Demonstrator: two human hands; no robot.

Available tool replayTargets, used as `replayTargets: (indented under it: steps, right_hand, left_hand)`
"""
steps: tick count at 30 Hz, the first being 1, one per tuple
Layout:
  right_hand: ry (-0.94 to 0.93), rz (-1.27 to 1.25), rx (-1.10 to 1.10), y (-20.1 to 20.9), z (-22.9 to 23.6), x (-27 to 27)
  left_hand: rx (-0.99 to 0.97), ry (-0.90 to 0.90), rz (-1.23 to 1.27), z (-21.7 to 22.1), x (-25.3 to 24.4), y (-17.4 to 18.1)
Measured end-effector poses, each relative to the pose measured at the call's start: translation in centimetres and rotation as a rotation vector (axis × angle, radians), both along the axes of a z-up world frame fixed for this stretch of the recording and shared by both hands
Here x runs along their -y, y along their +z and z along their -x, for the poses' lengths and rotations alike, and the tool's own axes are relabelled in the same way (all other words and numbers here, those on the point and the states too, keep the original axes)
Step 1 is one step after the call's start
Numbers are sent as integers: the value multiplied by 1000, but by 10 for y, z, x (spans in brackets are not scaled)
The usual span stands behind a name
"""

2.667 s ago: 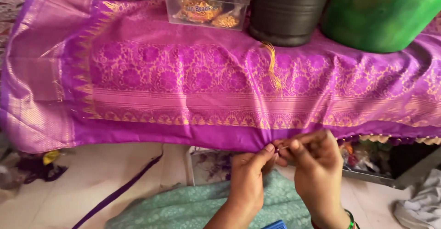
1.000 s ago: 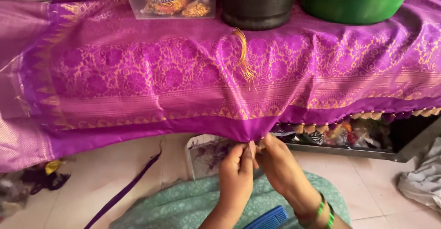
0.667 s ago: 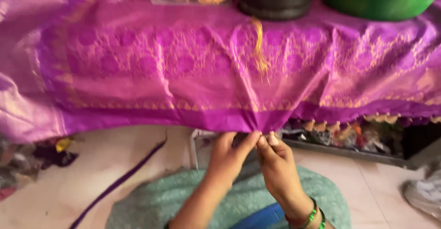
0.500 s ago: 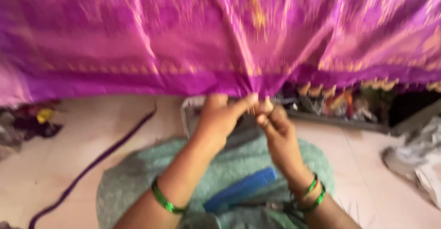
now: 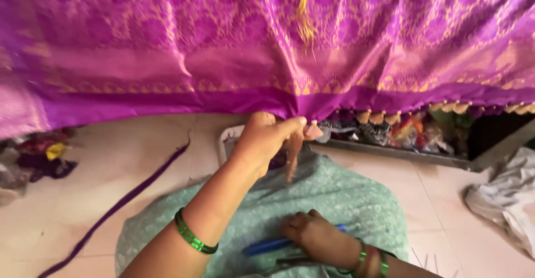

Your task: Tie and trim decorative tassels on the edge of a purple saree.

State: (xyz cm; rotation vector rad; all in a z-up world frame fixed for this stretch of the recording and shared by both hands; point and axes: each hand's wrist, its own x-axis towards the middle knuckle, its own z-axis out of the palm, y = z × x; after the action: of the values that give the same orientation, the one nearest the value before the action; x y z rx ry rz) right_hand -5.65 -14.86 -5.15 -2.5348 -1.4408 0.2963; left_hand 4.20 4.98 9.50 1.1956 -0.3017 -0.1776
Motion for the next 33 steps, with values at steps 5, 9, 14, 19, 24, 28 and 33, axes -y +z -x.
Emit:
replayTargets:
  steps: [5, 9, 14, 19, 24, 28, 33]
  right_hand:
    - [78, -367, 551, 166, -22, 35]
    - [-74, -264, 1087, 237, -37, 43]
    - [165, -158, 1222, 221, -52, 62]
    - [-42, -154, 1373, 209, -54, 61]
    - [210, -344, 1382, 202, -65, 63]
    - [-94, -195, 1266, 207, -59, 57]
    - [203, -333, 1379, 206, -61, 56]
  left_hand:
    - [-75, -16, -146, -2, -6, 24]
    - [-194, -21, -240, 2, -5, 39]
    - [-261, 25, -191, -8, -6, 30]
    - [-291, -7, -207, -1, -4, 30]
    - [-358, 12, -214, 0, -6, 44]
    - [-264, -23, -276, -4, 0, 29]
    - [-168, 138, -344, -6, 0, 30]
